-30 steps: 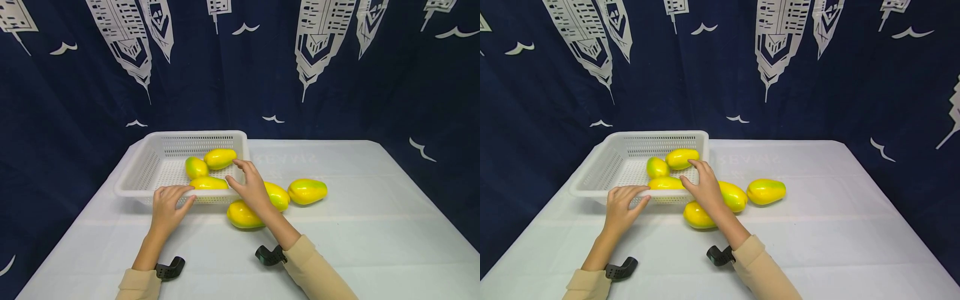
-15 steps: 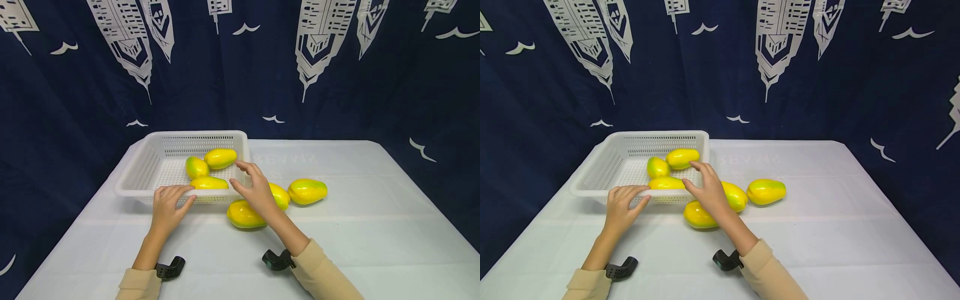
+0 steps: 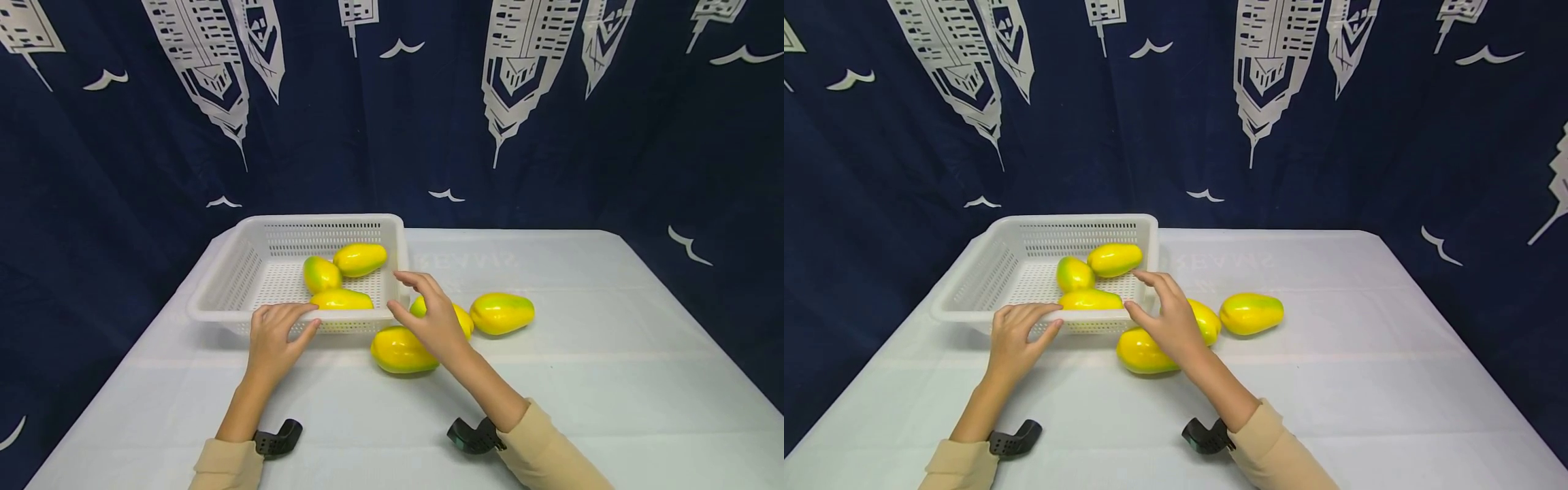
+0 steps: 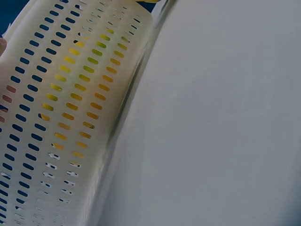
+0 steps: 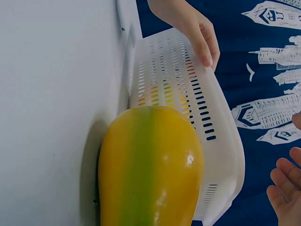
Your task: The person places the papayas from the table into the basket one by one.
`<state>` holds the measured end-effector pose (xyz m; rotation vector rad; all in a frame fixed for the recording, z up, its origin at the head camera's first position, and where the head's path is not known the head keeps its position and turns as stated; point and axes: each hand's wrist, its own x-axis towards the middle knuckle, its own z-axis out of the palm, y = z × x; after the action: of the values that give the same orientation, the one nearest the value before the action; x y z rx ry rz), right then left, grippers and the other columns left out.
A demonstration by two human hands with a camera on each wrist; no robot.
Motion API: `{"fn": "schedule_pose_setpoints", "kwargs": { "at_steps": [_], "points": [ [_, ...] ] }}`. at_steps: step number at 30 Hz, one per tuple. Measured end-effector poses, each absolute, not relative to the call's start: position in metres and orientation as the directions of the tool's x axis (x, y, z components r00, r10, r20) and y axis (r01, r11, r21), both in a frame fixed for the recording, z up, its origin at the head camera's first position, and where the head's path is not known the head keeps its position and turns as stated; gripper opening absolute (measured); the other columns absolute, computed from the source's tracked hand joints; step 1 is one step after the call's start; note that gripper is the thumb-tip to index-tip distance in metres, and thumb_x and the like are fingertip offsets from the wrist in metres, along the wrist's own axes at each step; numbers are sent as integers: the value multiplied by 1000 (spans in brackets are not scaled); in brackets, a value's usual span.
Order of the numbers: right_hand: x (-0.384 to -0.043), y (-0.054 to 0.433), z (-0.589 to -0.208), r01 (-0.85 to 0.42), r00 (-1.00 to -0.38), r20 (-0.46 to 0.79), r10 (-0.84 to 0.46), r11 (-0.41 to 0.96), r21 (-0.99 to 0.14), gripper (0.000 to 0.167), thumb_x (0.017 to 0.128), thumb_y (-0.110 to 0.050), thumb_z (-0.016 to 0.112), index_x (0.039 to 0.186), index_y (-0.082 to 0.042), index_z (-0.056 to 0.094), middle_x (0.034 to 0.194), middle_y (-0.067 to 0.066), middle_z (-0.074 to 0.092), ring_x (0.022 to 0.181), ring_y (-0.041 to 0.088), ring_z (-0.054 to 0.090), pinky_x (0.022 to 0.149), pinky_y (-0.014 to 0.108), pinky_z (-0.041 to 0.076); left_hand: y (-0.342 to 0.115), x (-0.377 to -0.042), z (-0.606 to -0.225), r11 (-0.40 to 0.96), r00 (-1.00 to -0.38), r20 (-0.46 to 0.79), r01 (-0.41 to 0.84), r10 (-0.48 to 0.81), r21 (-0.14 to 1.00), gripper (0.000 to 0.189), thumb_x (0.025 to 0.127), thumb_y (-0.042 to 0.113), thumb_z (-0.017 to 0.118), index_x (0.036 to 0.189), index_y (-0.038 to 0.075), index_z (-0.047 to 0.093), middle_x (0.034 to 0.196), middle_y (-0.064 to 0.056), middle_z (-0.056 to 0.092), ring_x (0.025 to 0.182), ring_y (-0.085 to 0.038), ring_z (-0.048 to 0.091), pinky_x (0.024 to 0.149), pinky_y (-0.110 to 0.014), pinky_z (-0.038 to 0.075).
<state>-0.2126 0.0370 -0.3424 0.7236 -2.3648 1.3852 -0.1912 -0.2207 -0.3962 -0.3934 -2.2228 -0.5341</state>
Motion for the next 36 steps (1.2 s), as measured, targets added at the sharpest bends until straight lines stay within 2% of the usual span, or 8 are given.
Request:
{"fn": "schedule_pose_setpoints", "kwargs": {
  "at_steps": [16,25,36],
  "points": [
    [-199,58,-358,-590,-806,525,-273,431,-682,45,79,-16,69,121,-14,54,121,1,56,109,19,52,94,43,43,-222,-192,-396,861,-623,775,449,109,240,25,74,24,68,96,13,67,92,-6,69,89,-26,59,87,-43,30],
    [-192,69,-373,-592,-804,516,-296,476,-650,44,77,-15,69,118,-8,55,120,2,57,109,21,53,93,41,42,-222,-192,-397,863,-630,770,442,104,245,25,74,25,68,97,14,67,93,-6,69,90,-26,59,88,-43,30],
    [-187,77,-388,-594,-804,480,-350,496,-634,46,76,-17,71,119,-10,55,119,1,57,111,20,53,94,39,43,-222,-192,-397,864,-639,763,437,103,250,25,75,25,69,97,14,67,93,-5,69,91,-25,59,88,-43,30]
  ]
}}
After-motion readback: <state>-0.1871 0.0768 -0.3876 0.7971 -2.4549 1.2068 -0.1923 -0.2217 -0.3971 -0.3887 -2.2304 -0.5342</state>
